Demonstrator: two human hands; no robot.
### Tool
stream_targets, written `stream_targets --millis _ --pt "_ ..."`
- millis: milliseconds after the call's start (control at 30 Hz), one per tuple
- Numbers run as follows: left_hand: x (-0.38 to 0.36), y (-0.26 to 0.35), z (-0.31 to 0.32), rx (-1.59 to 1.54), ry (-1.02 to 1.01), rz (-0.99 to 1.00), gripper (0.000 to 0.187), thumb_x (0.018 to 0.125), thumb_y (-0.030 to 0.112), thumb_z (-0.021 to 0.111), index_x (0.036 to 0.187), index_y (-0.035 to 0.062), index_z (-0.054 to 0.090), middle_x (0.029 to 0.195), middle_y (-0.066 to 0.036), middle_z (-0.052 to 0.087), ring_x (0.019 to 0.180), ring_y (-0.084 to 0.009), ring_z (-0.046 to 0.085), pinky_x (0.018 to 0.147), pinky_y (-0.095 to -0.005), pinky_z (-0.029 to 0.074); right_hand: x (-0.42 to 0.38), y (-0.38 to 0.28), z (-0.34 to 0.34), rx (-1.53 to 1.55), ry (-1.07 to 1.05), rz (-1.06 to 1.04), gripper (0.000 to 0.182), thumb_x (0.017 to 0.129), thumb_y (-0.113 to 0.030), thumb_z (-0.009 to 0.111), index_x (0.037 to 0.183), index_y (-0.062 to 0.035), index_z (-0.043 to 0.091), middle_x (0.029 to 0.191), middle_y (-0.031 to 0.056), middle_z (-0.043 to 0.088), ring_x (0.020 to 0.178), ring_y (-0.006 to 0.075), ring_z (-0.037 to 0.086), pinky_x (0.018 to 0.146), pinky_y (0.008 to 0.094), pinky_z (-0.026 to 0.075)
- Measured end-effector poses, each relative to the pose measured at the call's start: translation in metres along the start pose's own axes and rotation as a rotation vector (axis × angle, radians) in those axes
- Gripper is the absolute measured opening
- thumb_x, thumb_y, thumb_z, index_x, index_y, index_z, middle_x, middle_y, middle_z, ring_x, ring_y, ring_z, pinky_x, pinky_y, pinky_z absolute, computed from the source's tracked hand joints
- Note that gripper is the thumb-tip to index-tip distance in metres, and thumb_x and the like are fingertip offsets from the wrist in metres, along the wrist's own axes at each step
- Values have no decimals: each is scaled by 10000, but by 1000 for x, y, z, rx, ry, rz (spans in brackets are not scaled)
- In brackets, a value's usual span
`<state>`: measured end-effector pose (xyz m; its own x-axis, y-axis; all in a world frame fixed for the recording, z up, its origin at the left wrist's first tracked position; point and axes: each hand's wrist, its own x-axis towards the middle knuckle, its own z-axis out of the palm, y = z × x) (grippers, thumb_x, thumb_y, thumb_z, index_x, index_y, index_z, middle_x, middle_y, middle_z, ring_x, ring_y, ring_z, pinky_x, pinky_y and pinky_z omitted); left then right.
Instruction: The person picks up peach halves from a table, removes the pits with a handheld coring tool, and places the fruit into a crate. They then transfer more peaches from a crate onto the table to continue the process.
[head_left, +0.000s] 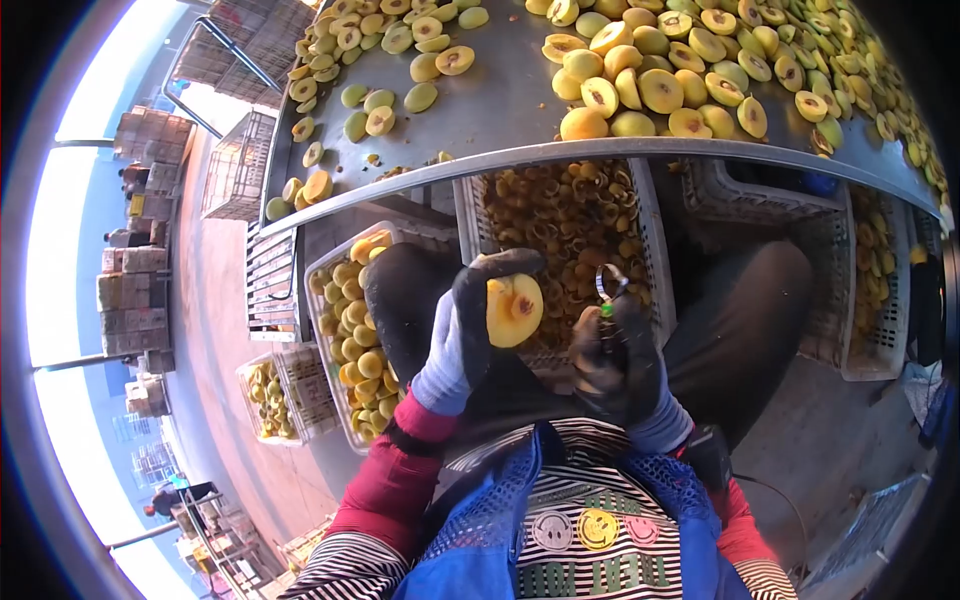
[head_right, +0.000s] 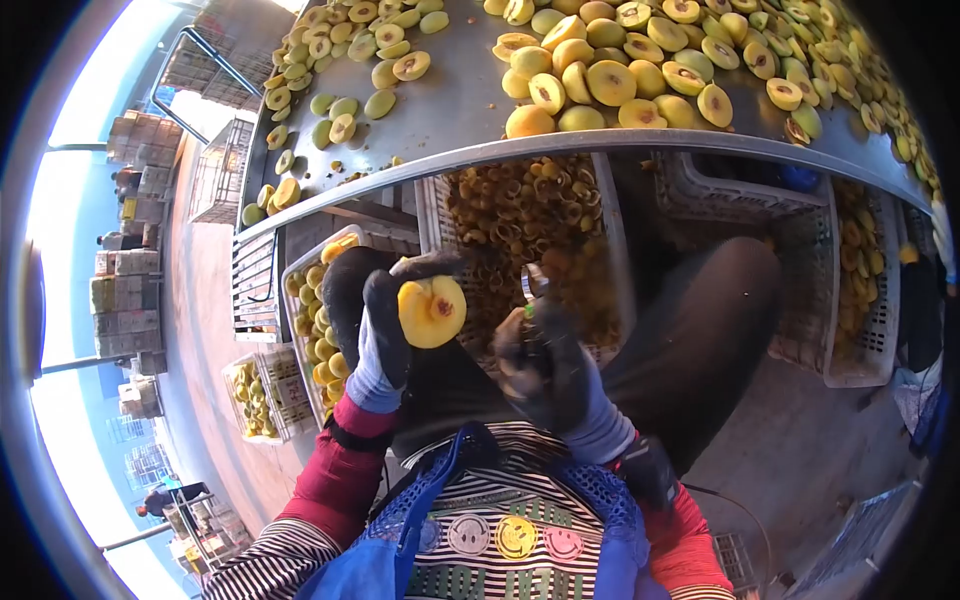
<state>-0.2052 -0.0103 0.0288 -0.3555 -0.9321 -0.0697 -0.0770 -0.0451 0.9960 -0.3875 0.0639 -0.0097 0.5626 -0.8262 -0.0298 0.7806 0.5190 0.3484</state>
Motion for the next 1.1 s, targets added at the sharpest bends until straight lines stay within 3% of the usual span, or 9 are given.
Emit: stream_targets --millis 200,467,533,567,633,667,767,967,1100 --pt "-6 25 16 245 -121 77 412 958 157 386 1318 -37 429 1139 -150 606 1016 -186 583 901 -312 439 22 11 30 -1876 261 -691 325 833 -72 645 1139 -7 555 831 105 622 775 129 631 709 255 501" --pt "-40 -34 25 -215 312 -277 311 954 156 463 1184 -41 538 1094 -107 619 998 -172 569 897 -277 429 22 24 -1 -1832 360 -883 203 790 -46 635 986 -16 598 765 78 600 726 133 608 647 277 480" --pt "-47 -23 -5 -90 328 -18 293 966 199 448 1133 -6 575 1054 -89 625 964 -182 579 870 -306 449 20 12 0 -1941 569 -732 150 794 -48 637 935 -31 592 788 60 606 740 114 596 665 270 480" --pt "-51 -9 -24 659 433 403 284 955 204 475 1127 2 575 1040 -112 625 961 -205 588 855 -331 466 16 5 -4 -1901 615 -647 126 798 -46 641 909 -42 582 823 43 613 756 109 585 703 258 475" --pt "-80 -32 -100 -152 763 67 326 899 133 565 1185 -23 543 1017 -156 627 913 -234 611 830 -337 484 10 -6 -15 -1854 640 -578 127 802 -50 645 913 -43 583 826 38 614 763 103 580 714 251 471" --pt "-95 -49 -143 759 855 142 326 939 200 503 1158 -33 567 1015 -159 641 919 -260 619 832 -354 486 6 -10 -20 -1802 662 -508 128 807 -53 650 916 -45 584 829 33 615 771 97 575 724 245 467" --pt "-122 -73 -238 1222 652 -541 398 875 403 591 1102 80 641 1007 -228 600 950 -384 593 821 -418 473 3 -4 -17 -1780 715 -462 234 807 -179 705 962 -41 596 861 44 632 792 104 570 736 272 467" --pt "44 28 -64 865 504 271 225 865 118 622 1062 10 636 928 -120 646 889 -168 606 808 -301 472 17 -10 -29 -1801 677 -415 325 809 -200 701 1053 -21 582 885 78 641 836 134 583 771 290 464" --pt "173 34 24 1240 -49 -37 528 803 530 602 983 37 647 1002 -166 652 932 -285 638 797 -369 488 14 -15 -48 -1690 624 -498 282 857 -132 640 1114 -54 555 869 52 636 749 126 601 675 257 494"
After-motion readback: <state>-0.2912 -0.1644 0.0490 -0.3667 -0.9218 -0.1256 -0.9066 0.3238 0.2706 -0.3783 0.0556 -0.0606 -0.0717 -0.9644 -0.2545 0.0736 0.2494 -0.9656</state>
